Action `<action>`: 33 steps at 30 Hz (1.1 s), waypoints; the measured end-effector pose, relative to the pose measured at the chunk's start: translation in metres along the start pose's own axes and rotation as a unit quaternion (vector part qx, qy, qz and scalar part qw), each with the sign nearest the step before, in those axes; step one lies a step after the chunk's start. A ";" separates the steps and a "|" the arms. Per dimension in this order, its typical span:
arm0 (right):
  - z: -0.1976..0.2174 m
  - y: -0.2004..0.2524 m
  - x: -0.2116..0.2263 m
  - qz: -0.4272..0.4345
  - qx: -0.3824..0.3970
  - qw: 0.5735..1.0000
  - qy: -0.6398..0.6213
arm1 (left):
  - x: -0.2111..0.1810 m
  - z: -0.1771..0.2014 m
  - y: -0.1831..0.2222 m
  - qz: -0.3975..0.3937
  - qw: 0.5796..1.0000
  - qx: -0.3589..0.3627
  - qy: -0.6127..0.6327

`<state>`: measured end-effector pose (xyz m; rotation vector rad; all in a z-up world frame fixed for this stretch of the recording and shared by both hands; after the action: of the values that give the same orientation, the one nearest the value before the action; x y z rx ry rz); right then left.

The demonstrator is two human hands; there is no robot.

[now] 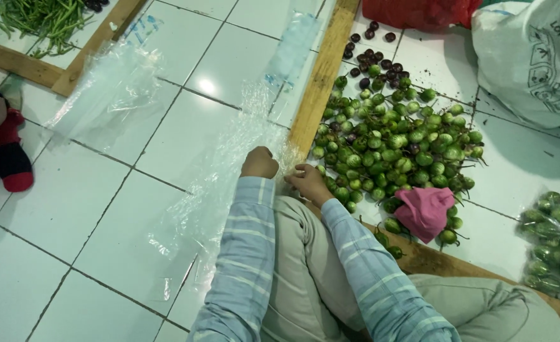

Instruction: Sort and clean small green vegetables using a cloth and pack them into plastic bags

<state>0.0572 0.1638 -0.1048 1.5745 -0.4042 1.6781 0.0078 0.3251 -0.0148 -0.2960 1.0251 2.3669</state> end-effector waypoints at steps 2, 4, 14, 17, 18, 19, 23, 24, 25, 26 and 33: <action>-0.006 -0.001 0.004 -0.008 -0.008 0.999 -0.034 | 0.007 -0.009 -0.014 -0.001 1.000 0.015 0.001; -0.008 -0.001 0.002 -0.017 -0.019 0.997 -0.068 | 0.012 -0.020 -0.026 -0.003 0.999 0.032 0.001; 0.072 0.056 0.116 0.321 -0.181 0.928 0.056 | -0.061 0.059 0.111 -0.044 0.923 -0.020 0.381; 0.106 0.078 0.128 0.403 -0.209 0.881 0.137 | -0.095 0.047 0.128 -0.111 0.894 0.018 0.434; 0.115 0.084 0.128 0.416 -0.212 0.872 0.147 | -0.107 0.044 0.134 -0.154 0.886 0.020 0.438; 0.126 0.092 0.130 0.417 -0.220 0.869 0.149 | -0.111 0.033 0.129 -0.161 0.886 0.024 0.435; 0.155 0.131 0.148 0.426 -0.215 0.866 0.150 | -0.138 0.014 0.148 -0.317 0.853 -0.004 0.414; 0.159 0.139 0.152 0.408 -0.190 0.885 0.120 | -0.144 0.012 0.159 -0.343 0.845 -0.010 0.411; 0.165 0.154 0.156 0.410 -0.197 0.883 0.120 | -0.146 0.001 0.160 -0.349 0.844 -0.007 0.407; 0.169 0.165 0.156 0.385 -0.177 0.904 0.064 | -0.147 -0.008 0.161 -0.354 0.843 -0.010 0.405; 0.214 0.195 0.098 0.299 -0.342 0.888 0.075 | -0.162 -0.079 0.189 -0.413 0.855 -0.014 0.313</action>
<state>0.0735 -0.0789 0.0797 0.8180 -1.3406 1.7825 0.0364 0.0972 0.1106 -1.2961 0.8615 1.4953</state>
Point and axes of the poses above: each hand's wrist, its own y-axis away from the middle knuckle, its own z-axis out of the back of the hand, x = y × z, the point moved 7 cm from there along -y, towards the middle knuckle, and after that the axes turned 15 degrees about z, right-handed, at the moved point
